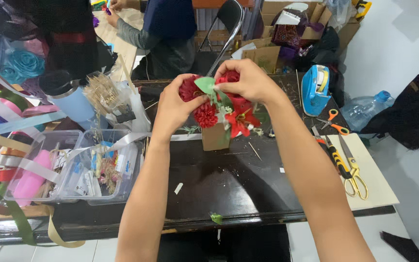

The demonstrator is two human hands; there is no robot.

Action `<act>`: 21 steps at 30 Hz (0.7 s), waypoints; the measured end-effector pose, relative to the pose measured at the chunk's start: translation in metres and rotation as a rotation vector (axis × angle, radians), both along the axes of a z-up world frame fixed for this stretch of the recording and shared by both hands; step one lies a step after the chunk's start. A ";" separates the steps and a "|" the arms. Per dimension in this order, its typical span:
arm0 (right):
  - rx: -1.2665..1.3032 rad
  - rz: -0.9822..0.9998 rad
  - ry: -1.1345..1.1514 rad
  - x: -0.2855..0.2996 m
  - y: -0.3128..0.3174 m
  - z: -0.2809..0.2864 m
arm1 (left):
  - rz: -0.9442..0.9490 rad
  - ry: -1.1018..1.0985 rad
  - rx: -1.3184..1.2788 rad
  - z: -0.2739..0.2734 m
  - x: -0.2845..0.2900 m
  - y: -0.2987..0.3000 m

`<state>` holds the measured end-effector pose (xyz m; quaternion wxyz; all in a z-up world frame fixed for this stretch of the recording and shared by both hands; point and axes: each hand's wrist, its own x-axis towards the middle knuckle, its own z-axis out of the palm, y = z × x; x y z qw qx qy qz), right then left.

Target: The person arranges artificial red flowers and green leaves into a small brown cardboard box. They adjust the placement of the flowers and add a purple decorative element to the arrangement.

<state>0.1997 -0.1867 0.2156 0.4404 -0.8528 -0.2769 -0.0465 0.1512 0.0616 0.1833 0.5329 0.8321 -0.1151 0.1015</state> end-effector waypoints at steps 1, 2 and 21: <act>0.001 -0.002 0.001 0.004 0.001 -0.009 | -0.002 0.001 0.001 -0.004 0.002 0.001; 0.039 -0.093 -0.008 0.010 0.003 -0.015 | 0.026 0.001 0.002 -0.006 0.004 0.003; 0.378 0.015 0.211 -0.012 -0.033 0.019 | -0.042 -0.029 -0.217 -0.001 -0.001 0.006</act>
